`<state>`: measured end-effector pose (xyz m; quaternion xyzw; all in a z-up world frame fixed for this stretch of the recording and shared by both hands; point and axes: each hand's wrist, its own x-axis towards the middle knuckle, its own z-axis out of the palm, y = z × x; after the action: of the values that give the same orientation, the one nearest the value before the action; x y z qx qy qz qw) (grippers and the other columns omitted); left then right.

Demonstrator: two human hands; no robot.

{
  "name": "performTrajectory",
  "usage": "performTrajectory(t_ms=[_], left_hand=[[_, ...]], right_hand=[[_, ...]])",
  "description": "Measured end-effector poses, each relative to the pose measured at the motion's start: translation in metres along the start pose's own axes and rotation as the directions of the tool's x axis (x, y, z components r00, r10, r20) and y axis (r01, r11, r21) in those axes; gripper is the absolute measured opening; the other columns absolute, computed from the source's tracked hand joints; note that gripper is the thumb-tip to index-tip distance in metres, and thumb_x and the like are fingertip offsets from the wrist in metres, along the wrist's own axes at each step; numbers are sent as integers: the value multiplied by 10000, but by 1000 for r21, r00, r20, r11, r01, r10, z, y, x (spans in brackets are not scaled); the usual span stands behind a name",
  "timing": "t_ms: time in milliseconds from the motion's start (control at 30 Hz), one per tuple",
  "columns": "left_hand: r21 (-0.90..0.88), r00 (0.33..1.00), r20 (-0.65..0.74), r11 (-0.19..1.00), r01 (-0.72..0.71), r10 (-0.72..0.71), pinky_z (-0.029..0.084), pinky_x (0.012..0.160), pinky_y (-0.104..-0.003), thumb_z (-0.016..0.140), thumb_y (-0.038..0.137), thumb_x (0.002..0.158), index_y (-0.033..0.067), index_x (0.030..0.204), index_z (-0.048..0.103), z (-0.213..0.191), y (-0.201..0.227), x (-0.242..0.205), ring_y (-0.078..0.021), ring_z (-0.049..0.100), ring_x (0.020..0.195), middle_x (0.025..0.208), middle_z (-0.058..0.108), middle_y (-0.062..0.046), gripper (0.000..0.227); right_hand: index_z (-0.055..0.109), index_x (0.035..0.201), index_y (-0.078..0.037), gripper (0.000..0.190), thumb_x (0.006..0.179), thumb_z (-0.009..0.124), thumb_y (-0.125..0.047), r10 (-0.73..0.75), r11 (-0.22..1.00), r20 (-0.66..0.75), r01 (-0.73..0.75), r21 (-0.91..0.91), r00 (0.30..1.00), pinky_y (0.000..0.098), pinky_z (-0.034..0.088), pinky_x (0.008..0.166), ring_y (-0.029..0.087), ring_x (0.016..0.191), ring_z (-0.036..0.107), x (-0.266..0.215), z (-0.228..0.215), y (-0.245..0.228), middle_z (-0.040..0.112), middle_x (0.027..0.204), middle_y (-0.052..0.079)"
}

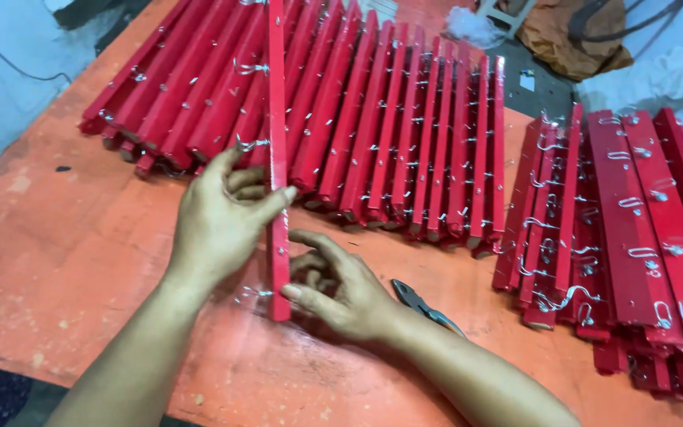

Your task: Secure metal hooks onto red bars using pliers and stack the finished pieces.

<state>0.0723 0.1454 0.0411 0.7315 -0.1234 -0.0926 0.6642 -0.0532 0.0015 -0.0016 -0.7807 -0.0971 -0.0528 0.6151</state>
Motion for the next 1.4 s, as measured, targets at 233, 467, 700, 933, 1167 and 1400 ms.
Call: performTrajectory(t_ms=[233,467,700,933,1167,1400], left_hand=[[73,997,-64,997,-33,38,623,829,-386,767,135,828,-15,1510,329,-50,-3,21,-313,727,1011,1151,687,-278,824],[373,994,-108,927,36,5,524,904,-435,735,221,838,138,1443,377,-91,34,33,-292,690,1055,1171,700,-184,707],[448,986,-111,892,-59,122,496,821,-309,744,229,843,149,1147,541,-130,3,85,-161,704,949,1081,726,-117,374],[413,996,-65,910,-25,57,452,682,-274,733,150,865,137,1087,628,-154,-6,118,-72,603,765,924,727,-16,245],[444,997,-6,893,-71,82,503,819,-288,759,171,839,123,1085,655,-169,-29,166,-127,700,910,1037,757,-73,271],[486,996,33,869,-92,87,478,817,-304,741,244,823,147,1077,673,-158,-28,203,-140,699,907,1010,757,-60,280]], right_hand=[[447,1479,12,640,911,724,-94,9,988,115,-26,153,993,239,546,668,106,753,599,42,31,5,711,1126,160],[547,1379,-26,537,920,701,-257,-207,900,131,241,-362,970,416,572,852,346,1017,702,67,35,37,691,1193,181],[224,1601,-198,669,1041,543,-377,-241,759,275,358,-544,931,472,544,933,380,1125,643,98,57,48,598,1239,161],[232,1580,-278,627,1020,464,-440,-104,613,340,329,-718,935,562,558,593,420,885,665,133,75,47,604,1261,90],[194,1586,-230,721,960,468,-460,24,620,305,225,-751,952,632,547,613,476,917,653,142,78,40,567,1306,162],[277,1566,-143,685,976,484,-420,-59,619,298,269,-738,953,580,555,566,427,889,649,140,77,45,594,1227,173]])
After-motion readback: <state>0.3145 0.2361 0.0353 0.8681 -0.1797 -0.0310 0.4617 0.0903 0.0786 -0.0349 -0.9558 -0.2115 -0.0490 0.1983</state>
